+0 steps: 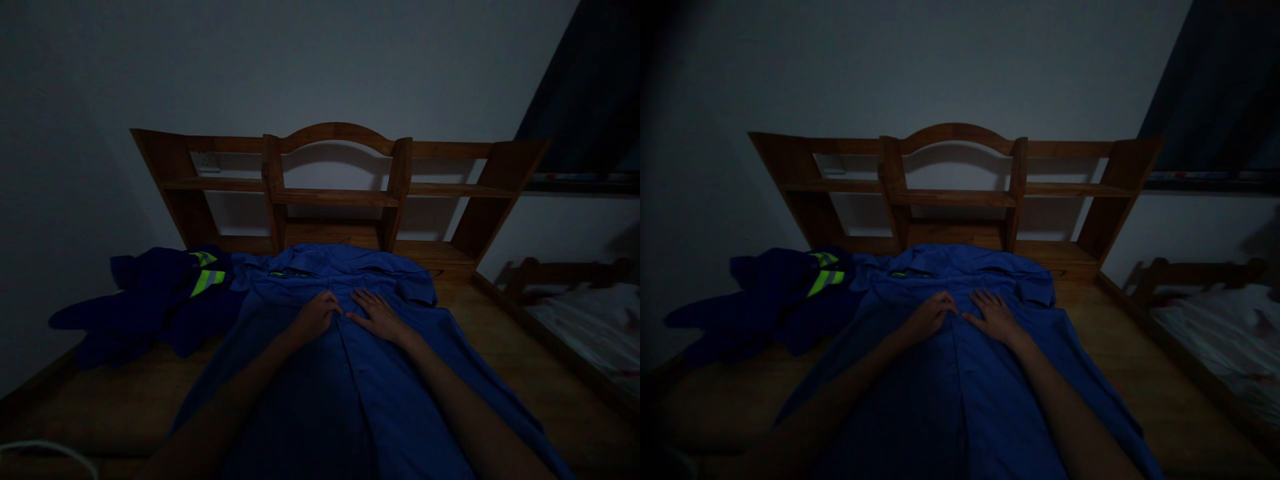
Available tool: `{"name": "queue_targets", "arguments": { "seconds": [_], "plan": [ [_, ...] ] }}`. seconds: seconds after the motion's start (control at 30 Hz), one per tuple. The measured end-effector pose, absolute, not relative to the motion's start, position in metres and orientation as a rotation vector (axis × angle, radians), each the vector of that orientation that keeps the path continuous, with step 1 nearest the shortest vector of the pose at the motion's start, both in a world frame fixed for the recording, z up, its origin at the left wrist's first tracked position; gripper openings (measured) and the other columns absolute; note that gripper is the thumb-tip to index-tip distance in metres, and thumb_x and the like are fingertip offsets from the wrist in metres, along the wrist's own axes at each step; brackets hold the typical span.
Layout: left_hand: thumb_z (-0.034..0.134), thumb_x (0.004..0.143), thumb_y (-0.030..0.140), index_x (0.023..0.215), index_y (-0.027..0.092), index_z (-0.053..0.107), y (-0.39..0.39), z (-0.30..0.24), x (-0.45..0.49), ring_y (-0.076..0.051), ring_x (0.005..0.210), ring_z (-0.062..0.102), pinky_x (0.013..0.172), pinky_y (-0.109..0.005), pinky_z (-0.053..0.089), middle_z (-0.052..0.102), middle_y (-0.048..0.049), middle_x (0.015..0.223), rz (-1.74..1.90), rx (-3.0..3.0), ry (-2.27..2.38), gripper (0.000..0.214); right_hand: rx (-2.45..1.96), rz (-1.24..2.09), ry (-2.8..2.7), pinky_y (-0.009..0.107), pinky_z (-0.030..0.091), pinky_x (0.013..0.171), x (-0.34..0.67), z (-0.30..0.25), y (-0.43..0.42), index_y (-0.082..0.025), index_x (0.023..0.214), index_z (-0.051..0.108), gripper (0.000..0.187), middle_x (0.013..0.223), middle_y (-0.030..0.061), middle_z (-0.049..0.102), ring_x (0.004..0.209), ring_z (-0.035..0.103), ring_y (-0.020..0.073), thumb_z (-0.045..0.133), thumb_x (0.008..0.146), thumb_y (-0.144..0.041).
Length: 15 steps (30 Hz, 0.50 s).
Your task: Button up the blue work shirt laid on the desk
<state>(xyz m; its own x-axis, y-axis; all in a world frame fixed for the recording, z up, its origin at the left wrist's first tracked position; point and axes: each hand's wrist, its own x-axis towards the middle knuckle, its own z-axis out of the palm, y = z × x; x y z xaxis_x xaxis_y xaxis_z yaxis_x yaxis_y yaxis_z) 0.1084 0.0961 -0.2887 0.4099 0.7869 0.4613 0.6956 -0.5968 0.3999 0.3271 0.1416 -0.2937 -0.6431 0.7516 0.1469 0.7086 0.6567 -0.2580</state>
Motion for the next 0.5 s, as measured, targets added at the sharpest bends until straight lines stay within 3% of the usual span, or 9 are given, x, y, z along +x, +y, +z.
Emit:
{"name": "queue_targets", "arguments": {
  "seconds": [0.13, 0.3, 0.5],
  "plan": [
    [0.044, 0.078, 0.004, 0.089, 0.019, 0.062, 0.0920, -0.2862, 0.1097, -0.016, 0.094, 0.052, 0.088, -0.030, 0.043, 0.056, -0.0042, 0.095, 0.924, 2.528, 1.300, 0.026, -1.174, 0.250, -2.634, 0.046, 0.010, 0.112, 0.3273, -0.2953, 0.1425, -0.025, 0.143, 0.027, 0.069, 0.149, 0.0043, 0.023, 0.138, 0.014, 0.0243, 0.027, 0.087, -0.065],
    [0.053, 0.084, 0.023, 0.089, 0.018, 0.058, 0.0884, -0.2860, 0.1124, -0.017, 0.090, 0.052, 0.083, -0.029, 0.043, 0.056, -0.0042, 0.093, 0.915, 2.561, 1.301, 0.009, -1.163, 0.251, -2.637, 0.046, 0.011, 0.112, 0.3272, -0.2959, 0.1434, -0.024, 0.143, 0.027, 0.069, 0.149, 0.0046, 0.024, 0.138, 0.015, 0.0241, 0.027, 0.087, -0.065],
    [0.061, 0.081, 0.040, 0.091, 0.019, 0.059, 0.0967, -0.2906, 0.1089, -0.017, 0.091, 0.053, 0.081, -0.028, 0.041, 0.058, -0.0033, 0.095, 0.865, 2.590, 1.277, 0.024, -1.175, 0.263, -2.630, 0.046, 0.011, 0.112, 0.3262, -0.2907, 0.1393, -0.025, 0.142, 0.029, 0.070, 0.149, 0.0045, 0.025, 0.138, 0.016, 0.0250, 0.027, 0.086, -0.066]
  ]
}}
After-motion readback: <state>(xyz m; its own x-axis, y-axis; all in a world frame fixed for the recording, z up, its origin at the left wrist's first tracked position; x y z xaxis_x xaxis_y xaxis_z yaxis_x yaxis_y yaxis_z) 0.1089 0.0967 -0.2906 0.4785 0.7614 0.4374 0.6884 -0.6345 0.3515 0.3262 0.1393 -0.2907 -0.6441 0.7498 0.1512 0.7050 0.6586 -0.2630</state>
